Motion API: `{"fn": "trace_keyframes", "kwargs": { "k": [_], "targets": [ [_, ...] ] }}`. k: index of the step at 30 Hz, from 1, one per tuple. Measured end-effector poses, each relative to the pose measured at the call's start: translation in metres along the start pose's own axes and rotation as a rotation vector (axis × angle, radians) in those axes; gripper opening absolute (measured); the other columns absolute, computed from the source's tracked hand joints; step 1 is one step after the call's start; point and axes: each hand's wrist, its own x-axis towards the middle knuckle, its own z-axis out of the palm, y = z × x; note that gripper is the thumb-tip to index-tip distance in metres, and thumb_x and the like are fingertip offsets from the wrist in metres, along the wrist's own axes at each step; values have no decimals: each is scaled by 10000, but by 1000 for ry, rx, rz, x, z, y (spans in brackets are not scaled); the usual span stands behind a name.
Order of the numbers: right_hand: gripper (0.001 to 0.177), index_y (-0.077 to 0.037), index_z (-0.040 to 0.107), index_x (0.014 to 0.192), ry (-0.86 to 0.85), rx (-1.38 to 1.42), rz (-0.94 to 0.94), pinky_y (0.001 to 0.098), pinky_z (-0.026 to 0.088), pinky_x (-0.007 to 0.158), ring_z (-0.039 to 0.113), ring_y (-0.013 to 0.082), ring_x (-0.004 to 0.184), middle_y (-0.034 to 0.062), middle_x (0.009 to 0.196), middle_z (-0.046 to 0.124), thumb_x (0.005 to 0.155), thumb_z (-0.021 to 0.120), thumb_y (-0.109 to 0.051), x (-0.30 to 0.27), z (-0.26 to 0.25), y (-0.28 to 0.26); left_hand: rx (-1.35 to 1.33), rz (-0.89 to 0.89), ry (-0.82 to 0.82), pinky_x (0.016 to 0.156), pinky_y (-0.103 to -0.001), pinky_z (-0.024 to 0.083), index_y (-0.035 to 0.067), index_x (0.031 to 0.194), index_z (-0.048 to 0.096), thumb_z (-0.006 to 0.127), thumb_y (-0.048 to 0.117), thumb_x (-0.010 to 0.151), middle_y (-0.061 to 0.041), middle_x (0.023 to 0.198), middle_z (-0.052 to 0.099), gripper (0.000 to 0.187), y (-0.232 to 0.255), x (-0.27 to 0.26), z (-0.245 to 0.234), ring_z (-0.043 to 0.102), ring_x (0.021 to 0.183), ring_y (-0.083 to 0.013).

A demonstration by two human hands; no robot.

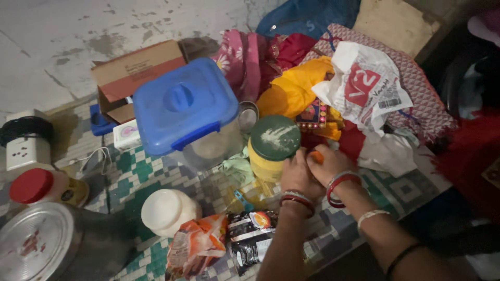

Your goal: The person opens and closes several plastic containers and jars on a cluttered table. They handle a blue-lidded container, a yellow jar, and a small orange-lidded jar, moving them around and securing their lids.

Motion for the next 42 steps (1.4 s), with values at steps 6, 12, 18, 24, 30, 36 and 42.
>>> {"fn": "trace_keyframes", "kwargs": {
  "k": [6, 12, 18, 24, 30, 36, 42],
  "targets": [
    [834, -161, 622, 1340, -51, -102, 169, 513, 547, 956, 676, 421, 1127, 238, 1199, 689, 731, 665, -729, -7, -22, 5, -118, -138, -147, 1002, -479, 494, 57, 1572, 268, 855, 402, 664, -261, 1283, 635, 1135, 7, -7, 16, 591, 1195, -445],
    [927, -158, 631, 1367, -116, -197, 281, 492, 506, 1049, 624, 419, 1243, 262, 1354, 610, 658, 713, -751, -8, -34, 12, -175, -90, -176, 983, -468, 501, 44, 1532, 245, 957, 483, 519, -266, 1306, 628, 1314, 15, -13, 18, 610, 1206, -426],
    [891, -121, 646, 1333, -107, -190, 307, 509, 482, 1066, 601, 432, 1261, 265, 1354, 615, 703, 700, -749, 1, -26, 24, -199, -254, -263, 972, -460, 523, 122, 1328, 481, 899, 506, 550, -158, 1210, 727, 963, 24, -11, 32, 677, 1152, -366],
    [822, -135, 662, 1314, -94, -169, 317, 501, 449, 1115, 591, 425, 1290, 245, 1360, 628, 766, 639, -748, 12, -15, 50, -181, -143, -217, 983, -485, 491, 106, 1304, 477, 948, 463, 581, -198, 1215, 672, 935, 22, -7, 51, 631, 1180, -403],
    [690, -181, 702, 1281, -80, -137, 360, 563, 403, 1144, 555, 430, 1328, 182, 1404, 622, 828, 594, -691, 21, -12, 45, -5, -5, -249, 989, -471, 514, 96, 1258, 513, 856, 439, 721, -192, 1216, 655, 724, 17, 4, 50, 633, 1188, -390],
    [803, -173, 589, 1387, -64, -113, 333, 542, 428, 1115, 521, 462, 1324, 245, 1415, 568, 792, 671, -706, 20, -18, 31, 8, -164, -367, 980, -482, 505, 135, 1301, 477, 824, 448, 720, -176, 1298, 620, 746, 20, 16, 38, 614, 1203, -386],
    [796, -196, 543, 1423, -85, -180, 164, 524, 425, 1099, 503, 465, 1303, 223, 1390, 567, 804, 689, -675, 30, -12, 39, 29, -66, -368, 965, -484, 510, 147, 1313, 501, 894, 461, 656, -184, 1332, 609, 828, 12, 25, 34, 628, 1194, -382]
  ]
}}
